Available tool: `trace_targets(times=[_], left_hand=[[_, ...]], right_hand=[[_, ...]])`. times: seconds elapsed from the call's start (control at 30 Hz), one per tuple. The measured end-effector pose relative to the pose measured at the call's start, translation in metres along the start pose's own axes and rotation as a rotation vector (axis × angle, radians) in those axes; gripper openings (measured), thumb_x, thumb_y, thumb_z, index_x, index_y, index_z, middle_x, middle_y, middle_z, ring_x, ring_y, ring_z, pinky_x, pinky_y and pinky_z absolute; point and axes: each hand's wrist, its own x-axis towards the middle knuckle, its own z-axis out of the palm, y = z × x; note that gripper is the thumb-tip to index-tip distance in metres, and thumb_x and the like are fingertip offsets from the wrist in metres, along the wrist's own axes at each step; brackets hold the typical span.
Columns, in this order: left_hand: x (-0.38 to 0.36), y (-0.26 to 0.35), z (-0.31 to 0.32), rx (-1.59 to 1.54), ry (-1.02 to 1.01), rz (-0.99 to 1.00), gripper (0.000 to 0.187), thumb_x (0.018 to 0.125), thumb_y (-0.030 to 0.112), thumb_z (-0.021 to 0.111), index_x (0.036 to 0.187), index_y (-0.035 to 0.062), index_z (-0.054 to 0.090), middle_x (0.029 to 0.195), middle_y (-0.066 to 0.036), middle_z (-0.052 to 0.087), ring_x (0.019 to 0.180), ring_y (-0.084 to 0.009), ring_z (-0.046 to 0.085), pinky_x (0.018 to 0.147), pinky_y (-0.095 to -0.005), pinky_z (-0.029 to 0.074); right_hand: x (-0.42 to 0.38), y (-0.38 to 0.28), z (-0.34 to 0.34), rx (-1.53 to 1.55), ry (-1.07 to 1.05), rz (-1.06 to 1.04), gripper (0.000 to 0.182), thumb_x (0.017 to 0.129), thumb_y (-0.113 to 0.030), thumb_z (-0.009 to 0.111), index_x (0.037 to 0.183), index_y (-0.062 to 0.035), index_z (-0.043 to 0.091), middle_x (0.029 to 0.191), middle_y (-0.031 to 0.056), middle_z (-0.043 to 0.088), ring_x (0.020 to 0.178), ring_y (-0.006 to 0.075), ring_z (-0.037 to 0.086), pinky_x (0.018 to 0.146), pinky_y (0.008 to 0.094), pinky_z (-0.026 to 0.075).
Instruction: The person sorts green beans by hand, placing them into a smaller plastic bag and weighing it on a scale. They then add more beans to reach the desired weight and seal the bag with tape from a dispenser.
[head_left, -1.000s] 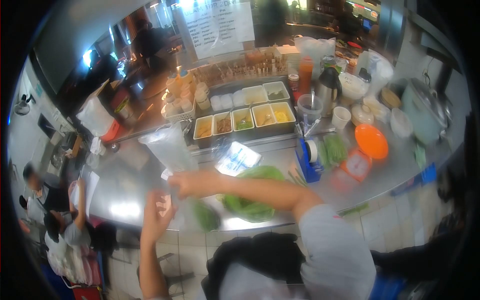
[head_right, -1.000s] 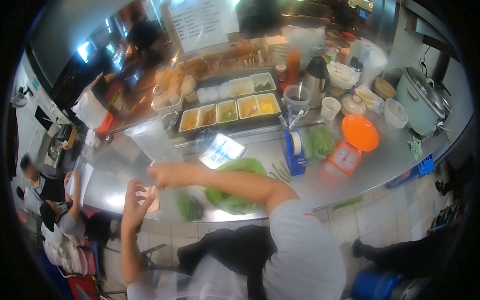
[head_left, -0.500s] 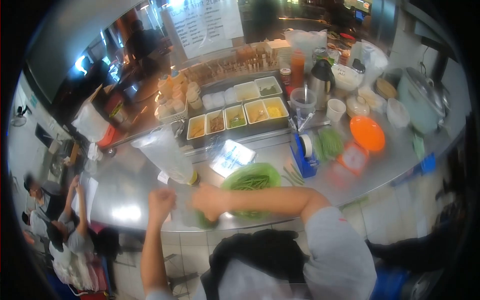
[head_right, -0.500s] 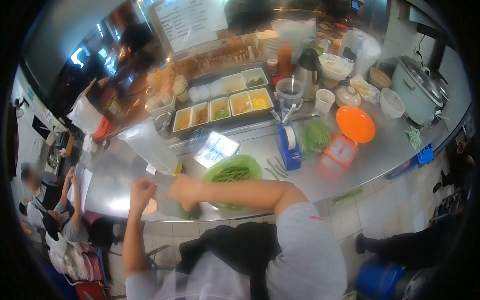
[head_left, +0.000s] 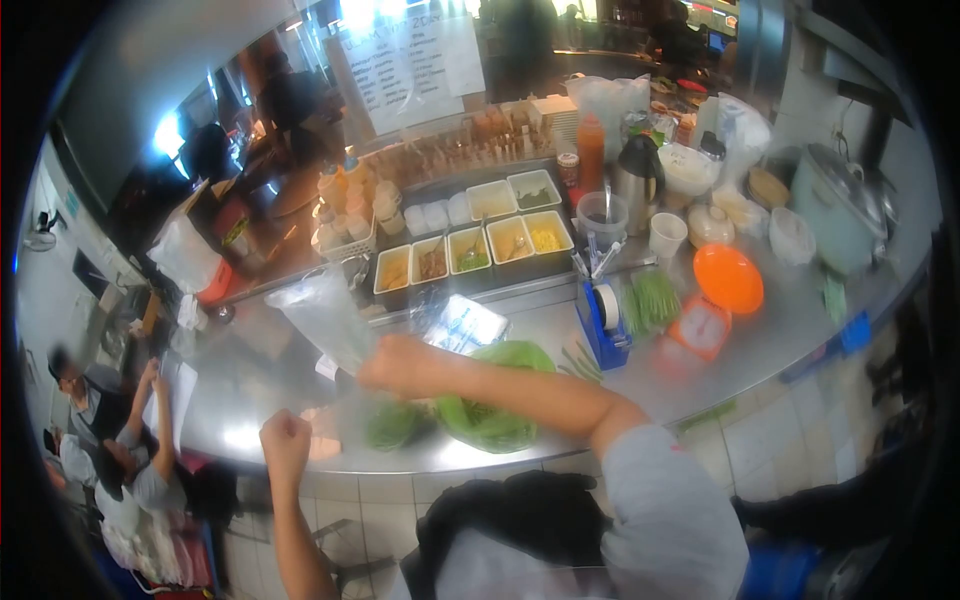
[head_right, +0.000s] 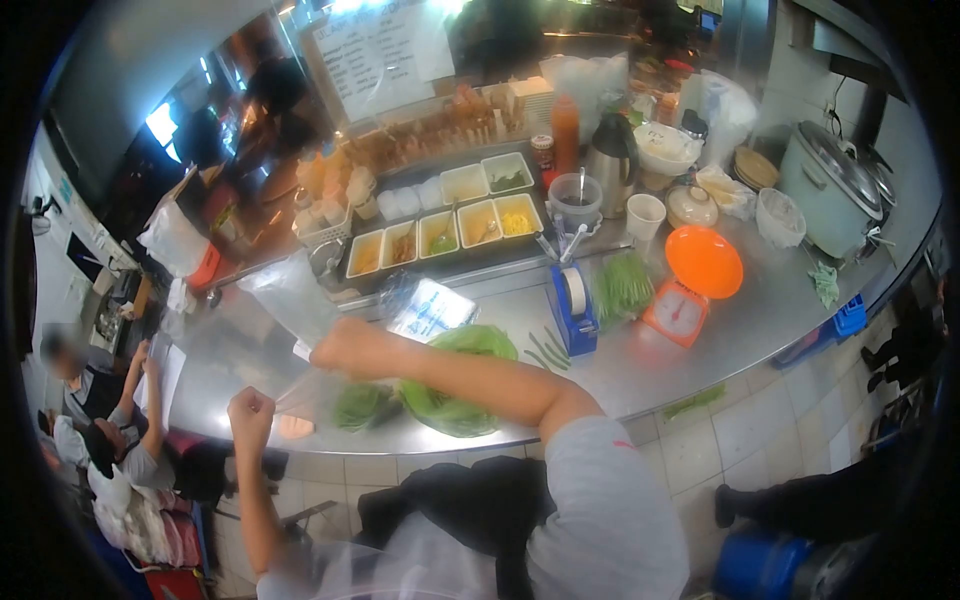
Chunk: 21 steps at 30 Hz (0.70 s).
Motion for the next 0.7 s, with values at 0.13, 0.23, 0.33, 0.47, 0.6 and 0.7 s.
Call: trace_targets(times=[0.13, 0.23, 0.33, 0.47, 0.6, 0.7], left_hand=[[-0.001, -0.023, 0.026, -0.111, -0.005, -0.012, 0.016, 0.079, 0.01, 0.055, 0.073, -0.0046, 0.055, 0.058, -0.012, 0.054, 0.054, -0.0203, 0.05, 0.05, -0.0329, 0.04], [0.002, -0.003, 0.023, -0.35, -0.092, 0.322, 0.014, 0.078, 0.004, 0.051, 0.087, 0.0026, 0.061, 0.099, -0.013, 0.052, 0.072, -0.0226, 0.053, 0.064, -0.0316, 0.044], [0.001, -0.013, 0.023, -0.376, -0.311, 0.25, 0.018, 0.075, 0.003, 0.056, 0.092, 0.0031, 0.062, 0.105, -0.013, 0.053, 0.084, -0.0212, 0.055, 0.071, -0.0319, 0.045], [0.004, -0.013, 0.036, -0.205, -0.189, 0.341, 0.026, 0.069, 0.004, 0.066, 0.095, 0.0043, 0.063, 0.107, -0.011, 0.055, 0.086, -0.0222, 0.057, 0.076, -0.0326, 0.045], [0.001, 0.0, 0.037, -0.39, -0.206, 0.07, 0.027, 0.066, 0.006, 0.07, 0.092, 0.0047, 0.062, 0.101, -0.01, 0.058, 0.086, -0.0243, 0.058, 0.072, -0.032, 0.047], [0.003, 0.0, 0.036, -0.161, -0.078, 0.39, 0.02, 0.069, 0.005, 0.068, 0.088, 0.003, 0.062, 0.101, -0.011, 0.058, 0.082, -0.0262, 0.059, 0.07, -0.0313, 0.047]], right_hand=[[-0.002, 0.033, 0.024, 0.081, 0.047, -0.055, 0.009, 0.065, -0.006, 0.058, 0.073, -0.0084, 0.06, 0.069, 0.0116, 0.06, 0.066, 0.0314, 0.059, 0.062, 0.0379, 0.048], [-0.006, 0.035, 0.019, 0.088, -0.032, 0.017, 0.015, 0.065, 0.0, 0.056, 0.077, -0.0079, 0.062, 0.073, 0.0109, 0.061, 0.073, 0.0298, 0.059, 0.067, 0.0385, 0.046], [-0.007, 0.025, 0.005, 0.097, -0.069, 0.049, 0.019, 0.07, 0.002, 0.054, 0.084, -0.0076, 0.061, 0.077, 0.0086, 0.061, 0.075, 0.0294, 0.057, 0.069, 0.0372, 0.045], [-0.011, 0.026, 0.005, 0.14, 0.008, 0.053, 0.014, 0.071, -0.002, 0.056, 0.083, -0.0051, 0.061, 0.079, 0.0112, 0.062, 0.075, 0.0296, 0.06, 0.065, 0.0369, 0.047], [-0.015, 0.024, 0.013, 0.215, 0.044, 0.1, 0.013, 0.075, -0.003, 0.057, 0.087, -0.0046, 0.061, 0.077, 0.0109, 0.06, 0.075, 0.0303, 0.057, 0.068, 0.0363, 0.045], [-0.011, 0.02, 0.014, 0.24, 0.056, 0.119, 0.01, 0.076, -0.003, 0.057, 0.085, -0.0029, 0.061, 0.079, 0.0113, 0.061, 0.076, 0.0308, 0.057, 0.068, 0.0362, 0.046]])
